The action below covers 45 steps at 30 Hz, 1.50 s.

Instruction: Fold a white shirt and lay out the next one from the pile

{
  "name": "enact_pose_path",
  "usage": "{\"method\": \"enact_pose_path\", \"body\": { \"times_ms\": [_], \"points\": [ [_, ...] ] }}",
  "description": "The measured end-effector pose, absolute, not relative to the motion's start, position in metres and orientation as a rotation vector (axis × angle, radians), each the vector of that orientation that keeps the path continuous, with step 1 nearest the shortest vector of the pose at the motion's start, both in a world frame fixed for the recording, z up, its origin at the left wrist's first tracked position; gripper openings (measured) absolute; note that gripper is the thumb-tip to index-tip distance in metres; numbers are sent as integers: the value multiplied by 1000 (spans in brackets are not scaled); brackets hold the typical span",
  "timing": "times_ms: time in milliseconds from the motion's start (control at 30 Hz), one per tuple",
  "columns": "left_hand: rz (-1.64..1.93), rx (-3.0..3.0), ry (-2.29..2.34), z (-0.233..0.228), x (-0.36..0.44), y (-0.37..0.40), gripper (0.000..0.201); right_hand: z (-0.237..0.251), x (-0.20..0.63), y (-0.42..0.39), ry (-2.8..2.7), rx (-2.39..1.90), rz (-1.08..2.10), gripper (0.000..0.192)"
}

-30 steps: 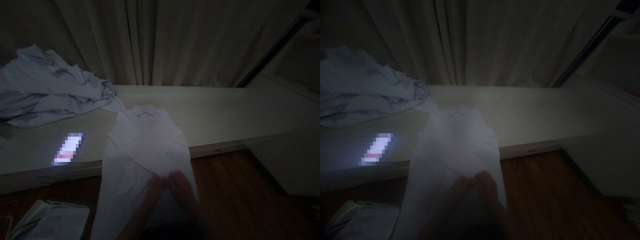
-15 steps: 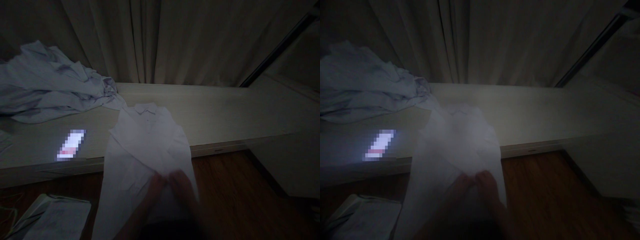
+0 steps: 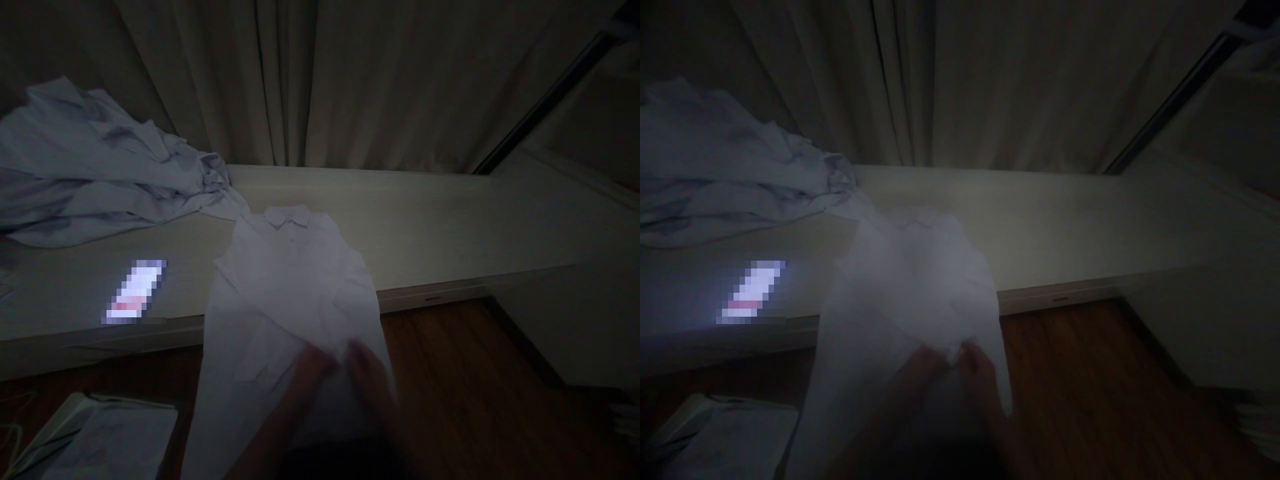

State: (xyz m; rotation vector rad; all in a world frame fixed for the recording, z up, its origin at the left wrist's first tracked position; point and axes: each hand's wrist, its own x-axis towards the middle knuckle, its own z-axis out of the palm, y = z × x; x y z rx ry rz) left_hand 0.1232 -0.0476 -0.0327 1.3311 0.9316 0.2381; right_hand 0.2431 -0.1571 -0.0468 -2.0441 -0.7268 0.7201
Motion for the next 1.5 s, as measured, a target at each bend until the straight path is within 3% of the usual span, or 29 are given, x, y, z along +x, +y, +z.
{"method": "enact_pose_path", "body": {
  "times_ms": [167,333,533,1000,1500],
  "points": [
    [203,1273,969,-44,128,-50,22,-44,242,-149,-710,-1988,736,34],
    [170,1280,979,-59,130,-52,17,-34,243,-144,-784,-1959,783,24],
    [159,1315,972,-60,129,-50,18,-31,242,-143,-749,-1987,817,23],
    [195,1177,1012,-30,124,-52,47,-53,242,-148,-817,-2093,799,19],
    [247,1165,1080,-28,122,-50,46,-50,239,-147,-804,-1960,923,21]
  ]
}}
